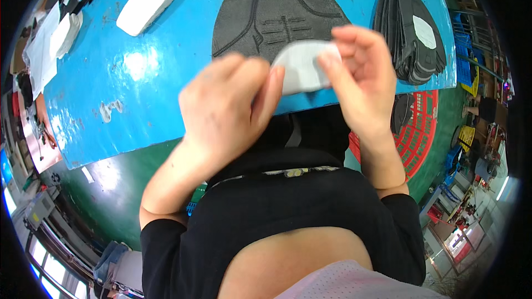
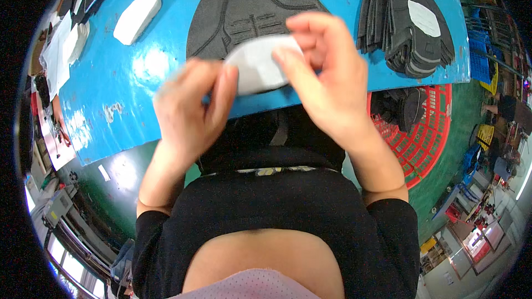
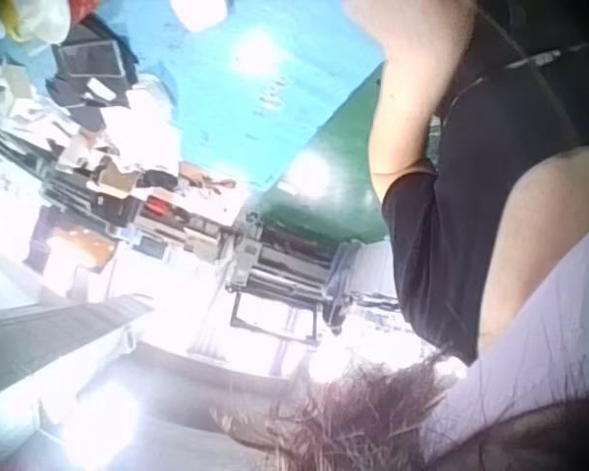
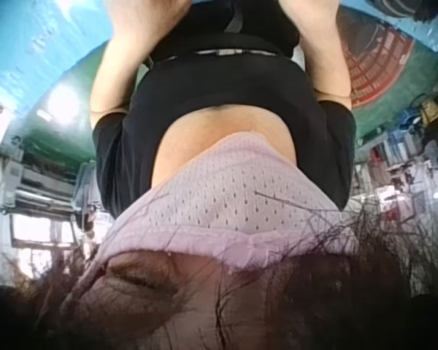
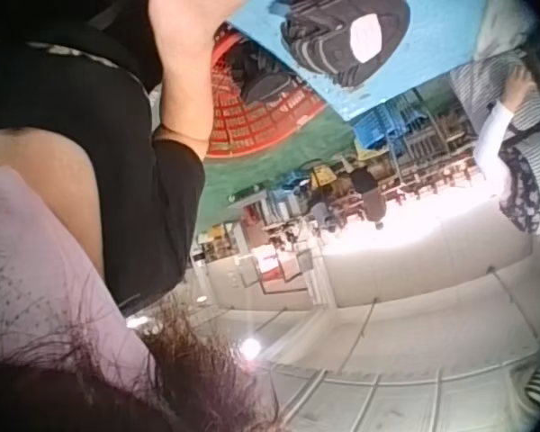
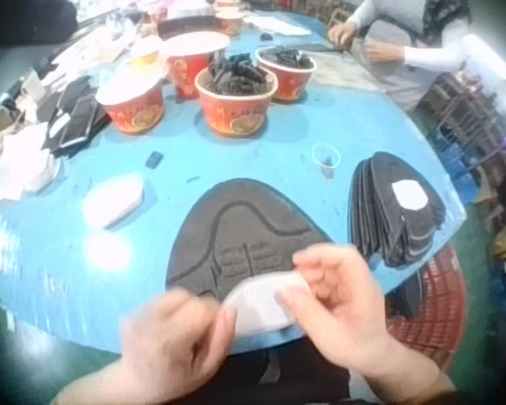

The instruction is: The person peels the backing off adhesive patches, sticks them onto shoe upper components, presses them down, and stacks the finished components by hand.

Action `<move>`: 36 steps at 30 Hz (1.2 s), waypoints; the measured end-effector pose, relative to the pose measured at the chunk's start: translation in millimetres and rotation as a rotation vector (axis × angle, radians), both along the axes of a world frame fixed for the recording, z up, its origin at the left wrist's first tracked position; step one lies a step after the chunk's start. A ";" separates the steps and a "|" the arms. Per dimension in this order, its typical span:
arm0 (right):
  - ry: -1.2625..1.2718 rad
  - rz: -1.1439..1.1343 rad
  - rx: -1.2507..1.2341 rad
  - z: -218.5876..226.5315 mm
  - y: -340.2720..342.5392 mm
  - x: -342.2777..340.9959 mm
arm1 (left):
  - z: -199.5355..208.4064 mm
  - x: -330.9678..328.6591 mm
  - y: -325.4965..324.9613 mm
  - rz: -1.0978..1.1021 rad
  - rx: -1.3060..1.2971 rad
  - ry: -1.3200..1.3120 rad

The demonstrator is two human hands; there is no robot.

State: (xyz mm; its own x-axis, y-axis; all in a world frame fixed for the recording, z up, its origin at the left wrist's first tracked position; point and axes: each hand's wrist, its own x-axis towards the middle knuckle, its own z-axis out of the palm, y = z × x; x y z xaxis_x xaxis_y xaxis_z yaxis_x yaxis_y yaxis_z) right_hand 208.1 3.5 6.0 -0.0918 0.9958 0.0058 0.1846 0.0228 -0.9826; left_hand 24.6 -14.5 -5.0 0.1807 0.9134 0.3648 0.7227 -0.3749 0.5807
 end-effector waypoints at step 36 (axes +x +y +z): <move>-1.059 0.481 0.678 -27.5 13.3 -33.0 | -24.2 -42.7 8.5 0.142 0.059 -0.029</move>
State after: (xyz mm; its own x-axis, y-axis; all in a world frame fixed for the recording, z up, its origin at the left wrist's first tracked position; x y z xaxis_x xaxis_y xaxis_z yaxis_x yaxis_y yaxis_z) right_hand 175.1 16.9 -21.5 -0.6955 0.6930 0.1898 0.6789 0.7203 -0.1424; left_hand -18.1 -6.0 -29.2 0.0394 0.9058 0.4220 0.7539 -0.3041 0.5823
